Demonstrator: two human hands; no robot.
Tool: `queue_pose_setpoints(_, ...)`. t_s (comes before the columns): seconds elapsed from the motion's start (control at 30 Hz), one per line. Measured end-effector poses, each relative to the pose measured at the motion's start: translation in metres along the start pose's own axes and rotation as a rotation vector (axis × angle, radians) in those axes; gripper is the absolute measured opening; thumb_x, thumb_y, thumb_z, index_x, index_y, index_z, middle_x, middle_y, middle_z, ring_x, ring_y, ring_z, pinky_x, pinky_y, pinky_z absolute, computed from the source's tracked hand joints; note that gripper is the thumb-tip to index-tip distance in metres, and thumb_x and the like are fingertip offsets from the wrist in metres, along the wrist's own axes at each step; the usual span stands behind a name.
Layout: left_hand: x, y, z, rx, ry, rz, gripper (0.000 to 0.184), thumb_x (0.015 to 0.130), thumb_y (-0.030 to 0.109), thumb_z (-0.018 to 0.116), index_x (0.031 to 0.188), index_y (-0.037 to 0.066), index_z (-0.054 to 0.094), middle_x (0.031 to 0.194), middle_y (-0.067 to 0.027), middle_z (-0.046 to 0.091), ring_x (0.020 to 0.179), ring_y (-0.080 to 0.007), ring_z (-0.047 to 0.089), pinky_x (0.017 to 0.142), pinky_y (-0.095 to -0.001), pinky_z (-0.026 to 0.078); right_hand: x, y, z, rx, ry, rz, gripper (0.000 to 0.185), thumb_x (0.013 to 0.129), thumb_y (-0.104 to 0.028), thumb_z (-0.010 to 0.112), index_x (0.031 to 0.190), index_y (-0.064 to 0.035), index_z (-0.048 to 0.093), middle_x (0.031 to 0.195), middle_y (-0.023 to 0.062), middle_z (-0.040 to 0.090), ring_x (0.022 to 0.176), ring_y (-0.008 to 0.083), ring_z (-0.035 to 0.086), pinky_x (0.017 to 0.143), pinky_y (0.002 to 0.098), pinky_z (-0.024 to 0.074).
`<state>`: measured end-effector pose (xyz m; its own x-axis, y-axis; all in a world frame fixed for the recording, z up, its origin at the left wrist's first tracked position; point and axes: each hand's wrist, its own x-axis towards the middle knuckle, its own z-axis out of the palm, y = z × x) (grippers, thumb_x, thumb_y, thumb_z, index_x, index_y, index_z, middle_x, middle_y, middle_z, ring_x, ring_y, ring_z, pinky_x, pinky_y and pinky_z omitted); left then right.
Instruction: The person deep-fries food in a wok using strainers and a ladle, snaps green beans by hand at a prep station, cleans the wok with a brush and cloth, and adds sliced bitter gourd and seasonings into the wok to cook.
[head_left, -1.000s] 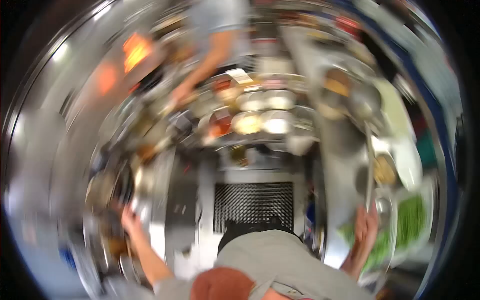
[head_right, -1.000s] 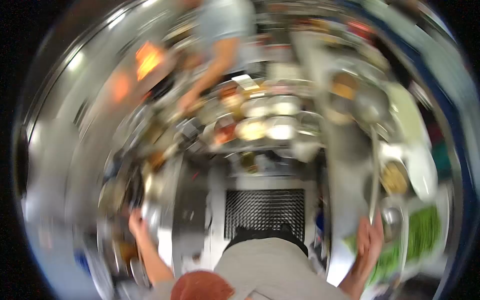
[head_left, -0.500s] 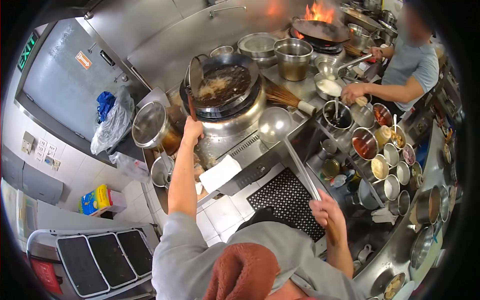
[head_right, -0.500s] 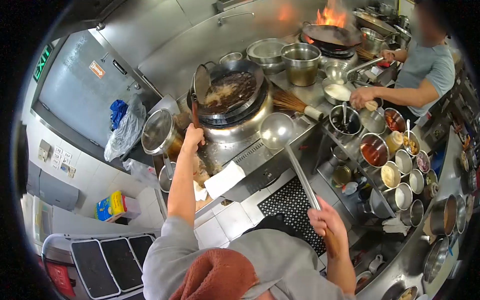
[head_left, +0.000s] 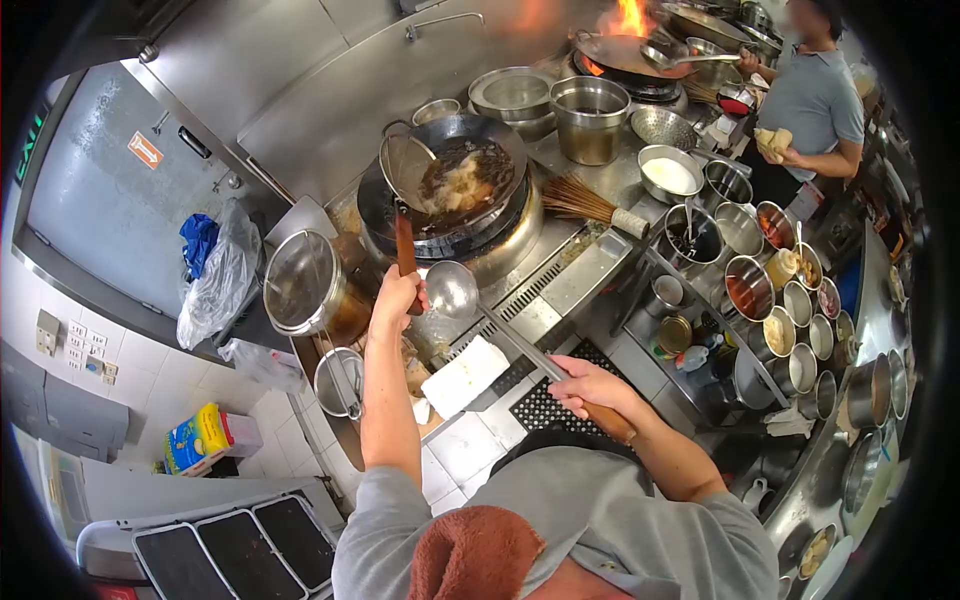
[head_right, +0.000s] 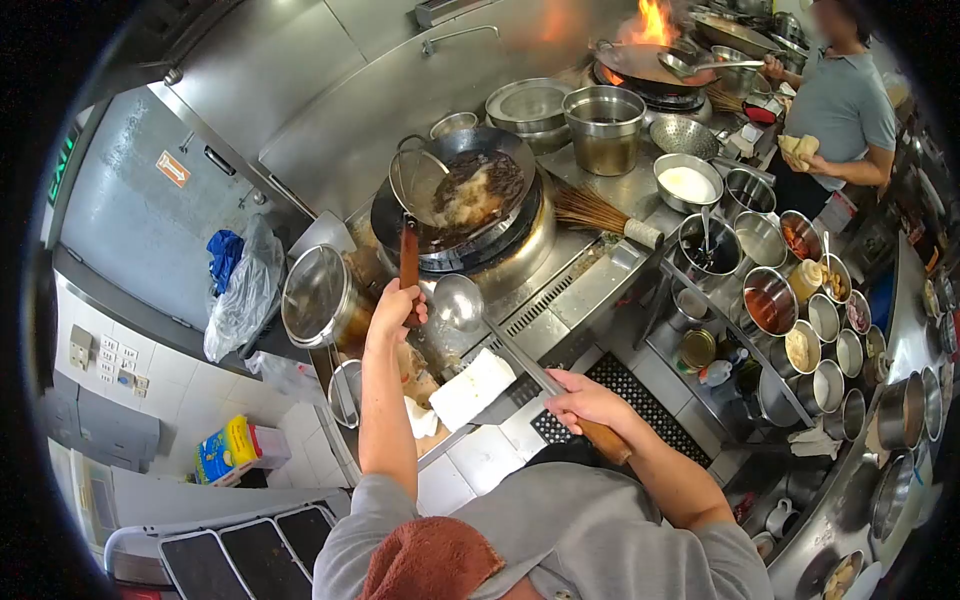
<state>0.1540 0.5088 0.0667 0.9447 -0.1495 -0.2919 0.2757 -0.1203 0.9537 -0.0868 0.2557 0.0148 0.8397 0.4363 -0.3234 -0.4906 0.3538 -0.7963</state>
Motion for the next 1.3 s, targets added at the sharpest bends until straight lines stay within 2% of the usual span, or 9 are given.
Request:
queue_pose_setpoints(0.07, -0.002, 0.007, -0.005, -0.059, -0.089, -0.042, 0.009, 0.088, 0.002, 0.045, 0.095, 0.002, 0.040, 0.074, -0.0083, 0.050, 0.053, -0.0151, 0.048, 0.045, -0.0314, 0.043, -0.013, -0.005, 0.007, 0.034, 0.063, 0.018, 0.054, 0.085, -0.003, 0.052, 0.137, -0.0057, 0.036, 0.062, -0.0038, 0.042, 0.045, 0.0046, 0.041, 0.038, 0.0224, 0.0375)
queue_pose_setpoints(0.23, 0.006, 0.004, -0.009, -0.295, -0.319, -0.173, 0.012, 0.091, 0.004, 0.048, 0.100, 0.001, 0.040, 0.081, -0.0103, 0.054, 0.059, -0.0145, 0.050, 0.049, -0.0292, 0.046, -0.058, -0.015, -0.004, -0.043, 0.201, -0.041, 0.058, 0.085, -0.002, 0.052, 0.140, -0.0069, 0.033, 0.064, -0.0042, 0.043, 0.047, 0.0037, 0.042, 0.037, 0.0221, 0.0387)
queue_pose_setpoints(0.47, -0.009, 0.016, 0.007, -0.392, -0.360, -0.209, 0.013, 0.091, 0.003, 0.050, 0.100, -0.002, 0.042, 0.082, -0.0127, 0.054, 0.060, -0.0135, 0.051, 0.047, -0.0261, 0.045, -0.089, -0.030, -0.016, -0.031, 0.537, -0.208, 0.060, 0.084, 0.000, 0.052, 0.140, -0.0075, 0.032, 0.064, -0.0029, 0.042, 0.047, 0.0059, 0.042, 0.036, 0.0229, 0.0387)
queue_pose_setpoints(0.63, -0.023, 0.035, 0.018, -0.495, -0.404, -0.224, 0.011, 0.090, 0.001, 0.047, 0.097, -0.007, 0.046, 0.081, -0.0125, 0.054, 0.060, -0.0140, 0.051, 0.051, -0.0281, 0.045, -0.038, -0.067, -0.030, -0.086, 0.600, -0.423, 0.060, 0.084, 0.000, 0.052, 0.140, -0.0068, 0.031, 0.062, -0.0026, 0.041, 0.044, 0.0062, 0.040, 0.034, 0.0233, 0.0363)
queue_pose_setpoints(0.77, -0.035, 0.050, 0.036, -0.515, -0.349, -0.234, 0.013, 0.090, 0.002, 0.051, 0.093, -0.010, 0.048, 0.078, -0.0123, 0.055, 0.056, -0.0112, 0.052, 0.045, -0.0218, 0.047, 0.038, -0.093, -0.041, -0.330, 0.666, -0.474, 0.060, 0.084, -0.002, 0.053, 0.139, -0.0051, 0.030, 0.063, -0.0010, 0.044, 0.044, 0.0090, 0.043, 0.035, 0.0260, 0.0392)
queue_pose_setpoints(0.83, -0.029, 0.047, 0.038, -0.525, -0.412, -0.244, 0.013, 0.090, 0.000, 0.049, 0.094, -0.011, 0.046, 0.078, -0.0119, 0.054, 0.055, -0.0115, 0.051, 0.046, -0.0210, 0.047, 0.074, -0.099, -0.038, -0.351, 0.693, -0.539, 0.053, 0.080, -0.004, 0.055, 0.131, -0.0034, 0.039, 0.063, 0.0019, 0.048, 0.046, 0.0110, 0.048, 0.038, 0.0279, 0.0426)
queue_pose_setpoints(0.93, -0.025, 0.049, 0.046, -0.663, -0.373, -0.266, 0.012, 0.091, 0.000, 0.047, 0.095, -0.011, 0.043, 0.080, -0.0121, 0.052, 0.055, -0.0115, 0.050, 0.046, -0.0208, 0.046, 0.098, -0.112, -0.021, -0.167, 0.525, -0.579, 0.053, 0.081, -0.003, 0.054, 0.131, -0.0026, 0.039, 0.060, 0.0014, 0.047, 0.045, 0.0111, 0.047, 0.039, 0.0282, 0.0435)
queue_pose_setpoints(1.17, -0.041, 0.044, 0.045, -0.963, -0.341, -0.310, 0.012, 0.091, -0.002, 0.045, 0.097, -0.009, 0.038, 0.078, -0.0089, 0.048, 0.056, -0.0104, 0.046, 0.045, -0.0196, 0.046, 0.082, -0.136, -0.013, -0.320, 0.449, -0.553, 0.056, 0.081, -0.003, 0.056, 0.134, -0.0032, 0.037, 0.064, 0.0023, 0.048, 0.045, 0.0106, 0.047, 0.038, 0.0282, 0.0427)
queue_pose_setpoints(1.3, -0.103, 0.026, 0.044, -0.840, -0.295, -0.091, 0.013, 0.093, 0.004, 0.047, 0.103, -0.004, 0.046, 0.080, -0.0070, 0.051, 0.057, -0.0102, 0.047, 0.045, -0.0226, 0.043, 0.048, -0.145, -0.021, -0.421, 0.393, -0.608, 0.065, 0.084, -0.002, 0.054, 0.143, -0.0058, 0.028, 0.058, 0.0001, 0.045, 0.044, 0.0087, 0.044, 0.036, 0.0253, 0.0391)
